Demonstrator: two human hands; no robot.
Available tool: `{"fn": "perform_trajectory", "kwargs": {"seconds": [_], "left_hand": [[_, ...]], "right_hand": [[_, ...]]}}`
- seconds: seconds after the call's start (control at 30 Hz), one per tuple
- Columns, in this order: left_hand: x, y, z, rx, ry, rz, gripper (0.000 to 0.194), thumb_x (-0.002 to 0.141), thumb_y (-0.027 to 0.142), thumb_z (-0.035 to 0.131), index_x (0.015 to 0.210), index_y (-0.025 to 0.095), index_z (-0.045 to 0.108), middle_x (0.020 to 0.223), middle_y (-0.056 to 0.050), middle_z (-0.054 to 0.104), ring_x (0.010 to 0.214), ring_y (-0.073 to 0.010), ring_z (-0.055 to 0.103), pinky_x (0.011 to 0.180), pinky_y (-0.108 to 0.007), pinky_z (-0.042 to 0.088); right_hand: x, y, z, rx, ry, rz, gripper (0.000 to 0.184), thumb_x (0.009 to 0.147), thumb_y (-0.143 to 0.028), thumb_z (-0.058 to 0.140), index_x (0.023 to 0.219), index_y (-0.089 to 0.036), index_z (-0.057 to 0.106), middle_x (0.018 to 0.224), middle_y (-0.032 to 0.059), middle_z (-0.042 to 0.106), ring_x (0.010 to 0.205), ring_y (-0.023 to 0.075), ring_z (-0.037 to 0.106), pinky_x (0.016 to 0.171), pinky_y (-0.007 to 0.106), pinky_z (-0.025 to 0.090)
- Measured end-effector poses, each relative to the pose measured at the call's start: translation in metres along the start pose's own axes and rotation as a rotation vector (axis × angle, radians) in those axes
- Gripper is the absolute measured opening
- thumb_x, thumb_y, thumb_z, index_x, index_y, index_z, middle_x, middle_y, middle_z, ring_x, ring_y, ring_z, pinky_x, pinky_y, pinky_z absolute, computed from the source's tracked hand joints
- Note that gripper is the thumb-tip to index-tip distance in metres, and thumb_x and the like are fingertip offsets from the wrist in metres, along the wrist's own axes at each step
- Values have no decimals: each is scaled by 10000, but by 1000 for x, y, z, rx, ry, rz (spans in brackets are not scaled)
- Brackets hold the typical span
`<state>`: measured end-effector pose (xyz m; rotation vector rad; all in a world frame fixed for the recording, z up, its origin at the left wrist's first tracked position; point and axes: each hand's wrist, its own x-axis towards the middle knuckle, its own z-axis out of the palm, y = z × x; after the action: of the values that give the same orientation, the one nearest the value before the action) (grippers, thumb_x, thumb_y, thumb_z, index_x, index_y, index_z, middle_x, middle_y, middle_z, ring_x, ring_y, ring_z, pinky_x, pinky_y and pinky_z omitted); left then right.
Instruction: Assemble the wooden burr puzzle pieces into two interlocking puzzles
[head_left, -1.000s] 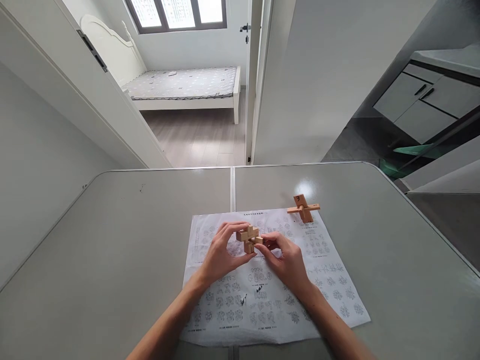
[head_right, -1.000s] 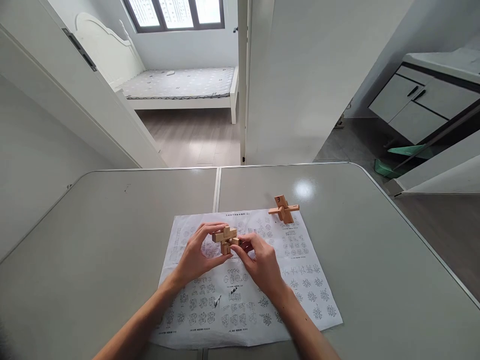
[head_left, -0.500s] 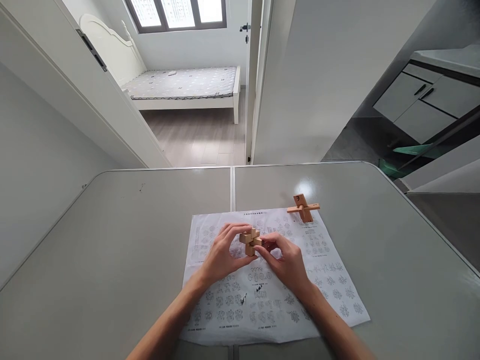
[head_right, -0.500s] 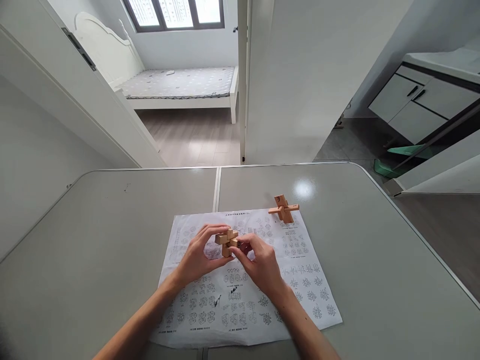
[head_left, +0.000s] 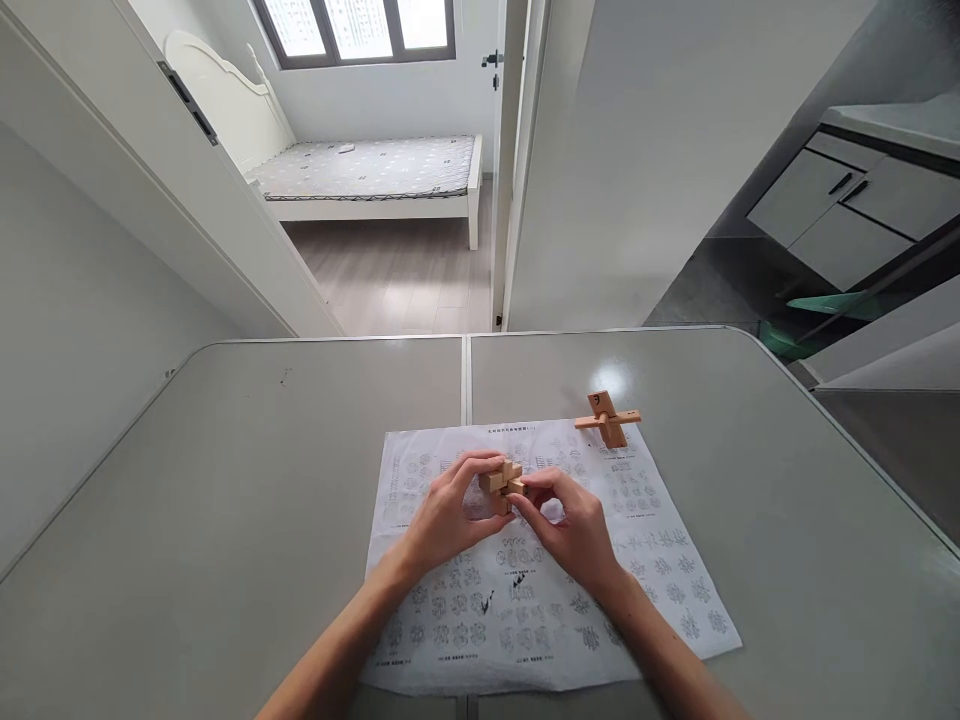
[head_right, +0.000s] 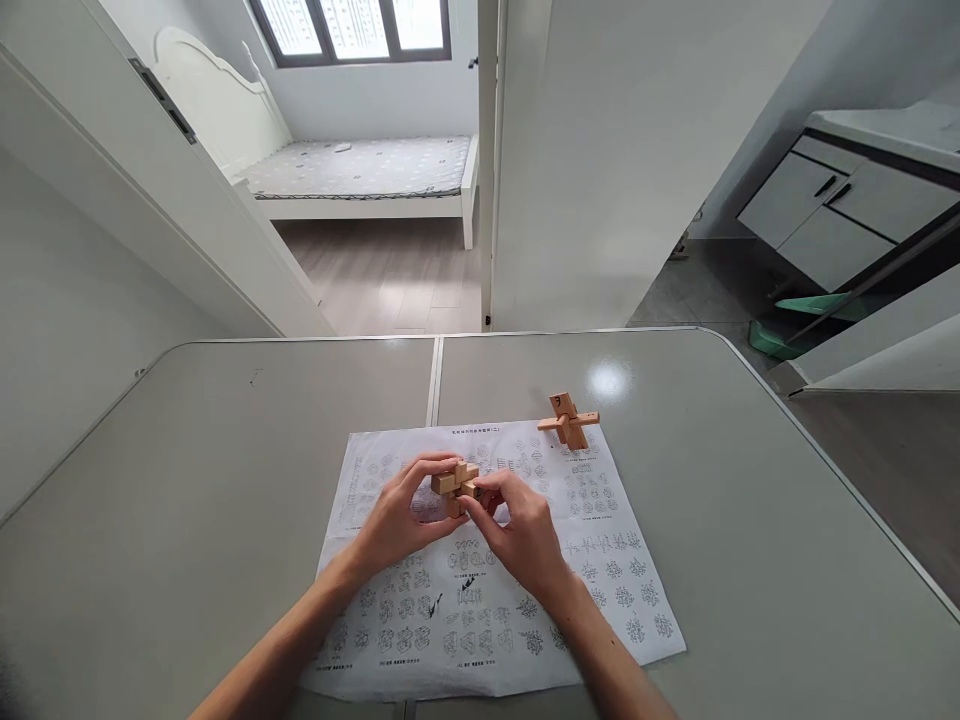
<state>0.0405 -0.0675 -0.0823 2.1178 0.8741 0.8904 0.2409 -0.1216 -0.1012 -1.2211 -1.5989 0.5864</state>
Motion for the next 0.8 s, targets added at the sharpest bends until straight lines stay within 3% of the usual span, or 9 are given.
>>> {"fn": "perform_trajectory", "kwargs": {"seconds": [0.5, 0.8], "left_hand": [[0, 0, 3, 41, 29, -7, 544, 824, 251, 831, 1295, 277, 559, 1303, -97, 674, 1185, -250, 693, 963, -384, 596], [4, 4, -7, -237, 21, -227, 576, 768, 295, 892, 1256, 234, 592, 1224, -91, 695, 1100, -252, 707, 954, -396, 585]], "right_hand": [[0, -4, 3, 55, -17, 12, 91, 1015, -302, 648, 1086, -246, 632, 870, 29, 689, 686, 180, 667, 638, 306, 590], [0, -4, 2, 106, -23, 185, 203, 1077, -362, 526, 1223, -242, 600, 958, 47, 742, 734, 177, 715, 655, 284, 590]]}}
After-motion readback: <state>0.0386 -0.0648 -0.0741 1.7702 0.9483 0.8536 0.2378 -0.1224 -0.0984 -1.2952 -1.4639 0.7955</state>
